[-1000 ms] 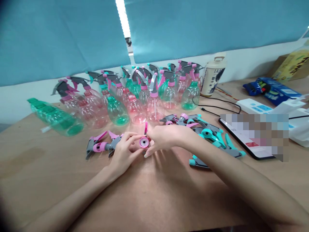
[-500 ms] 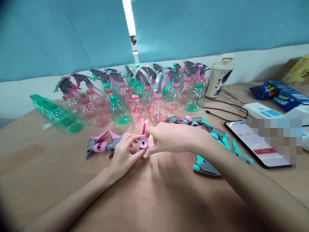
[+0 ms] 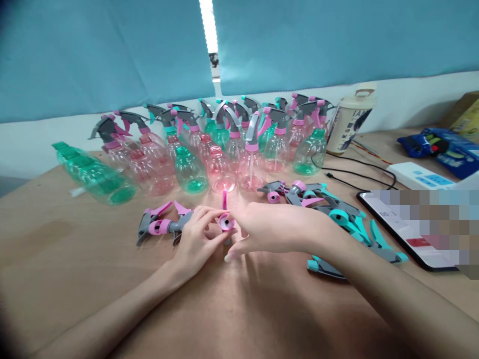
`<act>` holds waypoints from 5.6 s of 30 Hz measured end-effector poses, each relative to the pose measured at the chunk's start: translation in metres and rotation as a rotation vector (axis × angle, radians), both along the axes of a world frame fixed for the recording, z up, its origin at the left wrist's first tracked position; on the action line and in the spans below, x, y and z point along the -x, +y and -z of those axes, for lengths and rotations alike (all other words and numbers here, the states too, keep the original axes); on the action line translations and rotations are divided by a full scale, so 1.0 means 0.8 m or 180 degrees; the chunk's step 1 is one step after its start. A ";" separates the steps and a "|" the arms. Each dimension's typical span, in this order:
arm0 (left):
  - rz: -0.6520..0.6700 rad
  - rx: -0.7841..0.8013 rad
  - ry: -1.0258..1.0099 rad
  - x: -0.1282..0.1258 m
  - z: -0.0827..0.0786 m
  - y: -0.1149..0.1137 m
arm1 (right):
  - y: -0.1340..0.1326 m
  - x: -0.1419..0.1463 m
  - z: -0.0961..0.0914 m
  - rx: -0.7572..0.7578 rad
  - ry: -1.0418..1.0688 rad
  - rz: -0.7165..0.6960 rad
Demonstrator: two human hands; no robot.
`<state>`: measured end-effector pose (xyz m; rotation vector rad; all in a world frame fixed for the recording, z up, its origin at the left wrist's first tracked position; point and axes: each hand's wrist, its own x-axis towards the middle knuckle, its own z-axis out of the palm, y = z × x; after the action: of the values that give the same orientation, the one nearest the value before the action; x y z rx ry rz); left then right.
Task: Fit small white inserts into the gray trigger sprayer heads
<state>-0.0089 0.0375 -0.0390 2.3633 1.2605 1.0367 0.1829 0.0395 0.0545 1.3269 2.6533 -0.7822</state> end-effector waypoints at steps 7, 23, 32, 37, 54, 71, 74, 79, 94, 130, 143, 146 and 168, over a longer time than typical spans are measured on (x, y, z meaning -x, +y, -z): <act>-0.0017 0.0112 -0.0077 -0.001 0.002 -0.002 | 0.006 -0.002 0.003 0.0322 0.0429 -0.0167; 0.0105 0.0119 -0.0051 0.000 0.001 -0.004 | 0.014 -0.004 -0.001 0.0156 0.0173 -0.0215; 0.0055 0.0228 -0.0128 -0.002 -0.002 -0.003 | 0.008 -0.006 0.003 -0.0031 -0.0068 -0.0184; -0.0021 0.0309 -0.0160 -0.001 -0.001 -0.002 | 0.008 0.000 0.001 0.0155 0.0077 -0.0195; 0.0154 0.0617 -0.0277 -0.001 -0.004 -0.001 | 0.022 -0.013 0.000 0.0445 0.0021 -0.0190; 0.0055 0.0528 -0.0342 0.001 0.002 0.003 | 0.005 -0.012 0.001 0.0328 -0.0019 -0.0069; 0.0053 0.0524 -0.0318 0.001 0.001 0.002 | 0.009 -0.014 0.000 0.0297 0.0016 -0.0103; 0.0041 0.0490 -0.0290 0.001 -0.001 0.000 | 0.012 -0.017 -0.022 0.0116 0.0165 0.0202; 0.0066 0.0409 -0.0335 0.000 0.002 0.001 | 0.011 -0.008 -0.007 0.0706 -0.0081 -0.0249; 0.0163 0.0710 -0.0359 0.001 0.001 0.004 | 0.022 -0.006 -0.002 0.0076 0.0515 0.0034; 0.0082 0.0579 -0.0413 0.001 0.001 0.001 | 0.014 -0.004 -0.001 0.0479 0.0141 -0.0155; 0.0159 0.0619 -0.0422 0.002 -0.001 0.001 | 0.022 -0.007 0.000 0.0570 0.0296 -0.0177; 0.0301 0.0655 -0.0286 0.003 -0.001 0.002 | 0.036 0.004 0.022 -0.0355 0.0792 0.0163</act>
<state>-0.0109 0.0393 -0.0379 2.1747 1.1520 0.9258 0.1798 0.0681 0.0372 1.4139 2.9035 -0.8701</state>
